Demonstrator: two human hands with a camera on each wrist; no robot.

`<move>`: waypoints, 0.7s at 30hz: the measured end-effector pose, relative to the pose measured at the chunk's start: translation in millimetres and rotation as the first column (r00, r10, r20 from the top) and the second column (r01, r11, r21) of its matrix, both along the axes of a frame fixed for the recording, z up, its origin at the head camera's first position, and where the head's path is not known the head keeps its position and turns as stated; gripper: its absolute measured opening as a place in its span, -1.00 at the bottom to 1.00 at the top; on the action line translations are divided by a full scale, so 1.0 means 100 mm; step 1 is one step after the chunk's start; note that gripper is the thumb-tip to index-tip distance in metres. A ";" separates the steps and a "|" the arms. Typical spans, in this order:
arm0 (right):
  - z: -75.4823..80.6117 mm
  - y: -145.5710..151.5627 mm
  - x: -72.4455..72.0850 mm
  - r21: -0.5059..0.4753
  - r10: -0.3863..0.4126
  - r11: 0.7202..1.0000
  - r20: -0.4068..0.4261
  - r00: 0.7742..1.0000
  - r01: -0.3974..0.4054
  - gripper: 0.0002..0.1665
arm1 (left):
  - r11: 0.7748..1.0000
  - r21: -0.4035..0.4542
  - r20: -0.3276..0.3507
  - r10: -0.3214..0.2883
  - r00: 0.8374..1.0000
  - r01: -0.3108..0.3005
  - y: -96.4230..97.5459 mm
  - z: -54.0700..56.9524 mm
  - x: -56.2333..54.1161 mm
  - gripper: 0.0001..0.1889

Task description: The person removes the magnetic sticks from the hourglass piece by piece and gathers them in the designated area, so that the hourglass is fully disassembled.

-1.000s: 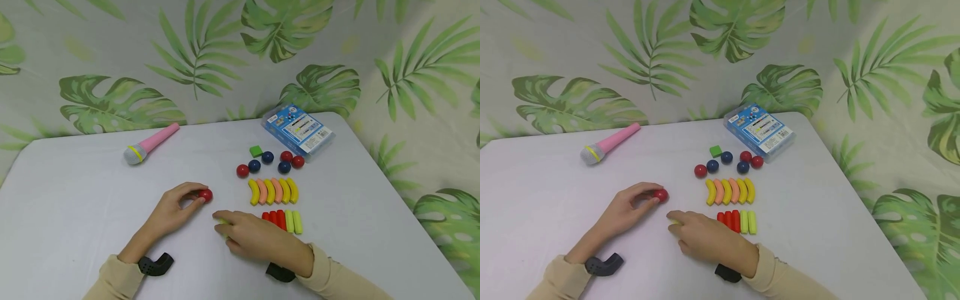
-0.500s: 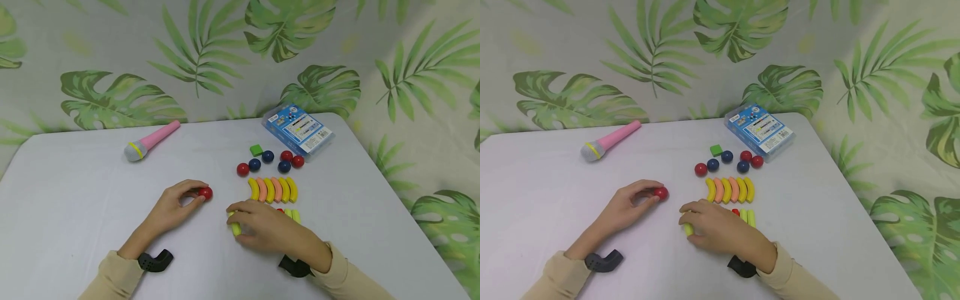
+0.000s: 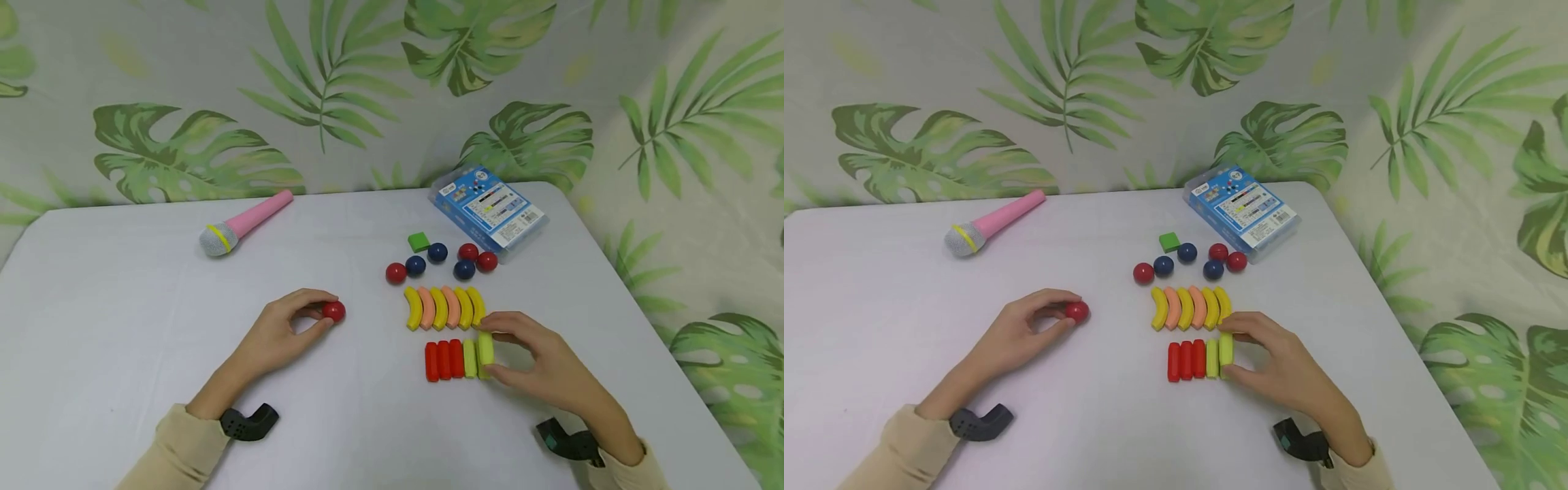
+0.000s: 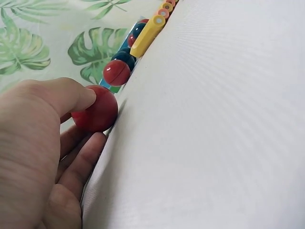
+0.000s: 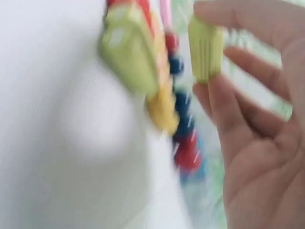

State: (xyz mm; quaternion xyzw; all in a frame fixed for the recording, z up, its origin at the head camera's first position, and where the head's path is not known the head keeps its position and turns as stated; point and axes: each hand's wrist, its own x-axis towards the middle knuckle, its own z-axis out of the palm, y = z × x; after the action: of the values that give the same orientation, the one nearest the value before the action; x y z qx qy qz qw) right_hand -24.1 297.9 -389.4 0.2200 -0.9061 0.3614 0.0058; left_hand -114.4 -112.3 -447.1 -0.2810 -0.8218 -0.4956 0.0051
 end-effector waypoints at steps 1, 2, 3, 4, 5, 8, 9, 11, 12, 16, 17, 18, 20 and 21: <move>-0.04 0.05 0.01 -0.021 -0.004 1.000 0.006 1.000 0.004 -0.28 | 1.000 -0.003 -0.003 0.000 1.000 0.000 -0.01 0.00 0.00 -0.64; -0.07 0.10 0.02 -0.035 -0.009 0.999 0.010 1.000 0.009 -0.28 | 1.000 -0.007 -0.005 0.002 1.000 -0.002 -0.02 0.01 0.00 -0.63; -0.09 0.13 0.02 -0.038 -0.009 0.999 0.011 1.000 0.009 -0.28 | 1.000 -0.006 -0.001 0.004 1.000 -0.004 -0.02 0.01 -0.01 -0.62; -0.10 0.16 0.02 -0.026 -0.009 1.000 0.016 1.000 0.009 -0.28 | 1.000 -0.002 0.004 0.006 1.000 -0.006 -0.02 0.02 -0.01 -0.60; -0.11 0.18 0.03 -0.009 -0.007 1.000 0.020 1.000 0.007 -0.27 | 1.000 0.003 0.012 0.008 1.000 -0.008 -0.02 0.02 -0.01 -0.58; -0.10 0.23 0.03 0.062 0.000 0.998 0.035 0.999 -0.002 -0.21 | 1.000 0.028 0.040 0.014 0.999 -0.015 -0.02 0.04 -0.01 -0.54; -0.10 0.24 0.03 0.093 -0.002 0.996 0.041 0.999 -0.002 -0.20 | 0.999 0.041 0.048 0.015 0.999 -0.017 -0.01 0.05 -0.01 -0.54; -0.09 0.26 0.03 0.140 -0.007 0.990 0.064 0.998 -0.002 -0.18 | 0.998 0.059 0.055 0.021 0.998 -0.024 0.01 0.06 0.00 -0.56; -0.09 0.26 0.04 0.155 -0.012 0.988 0.080 0.997 -0.001 -0.18 | 0.998 0.063 0.052 0.027 0.998 -0.030 0.02 0.07 0.00 -0.58; -0.10 0.25 0.05 0.195 -0.029 0.981 0.150 0.988 -0.001 -0.19 | 0.998 0.033 0.015 0.056 0.998 -0.057 0.10 0.12 -0.03 -0.62; -0.11 0.25 0.05 0.195 -0.033 0.981 0.169 0.985 -0.001 -0.19 | 0.998 0.018 0.003 0.063 0.998 -0.063 0.13 0.14 -0.06 -0.63; -0.12 0.24 0.05 0.191 -0.035 0.982 0.180 0.983 0.000 -0.20 | 0.998 0.003 -0.009 0.068 0.998 -0.068 0.17 0.15 -0.09 -0.63; -0.15 0.22 0.04 0.184 -0.038 0.983 0.189 0.981 0.003 -0.20 | 0.997 -0.016 -0.031 0.080 0.996 -0.081 0.24 0.18 -0.17 -0.64; -0.16 0.22 0.04 0.181 -0.039 0.984 0.187 0.982 0.005 -0.20 | 0.996 -0.020 -0.036 0.086 0.996 -0.087 0.27 0.20 -0.22 -0.64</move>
State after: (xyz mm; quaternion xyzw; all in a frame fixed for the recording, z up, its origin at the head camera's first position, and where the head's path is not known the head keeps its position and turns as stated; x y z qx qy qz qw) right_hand -20.2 320.0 -405.5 0.1740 -0.9337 0.2976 -0.0964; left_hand -136.6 -84.9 -427.5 -0.2537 -0.8384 -0.4808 0.0379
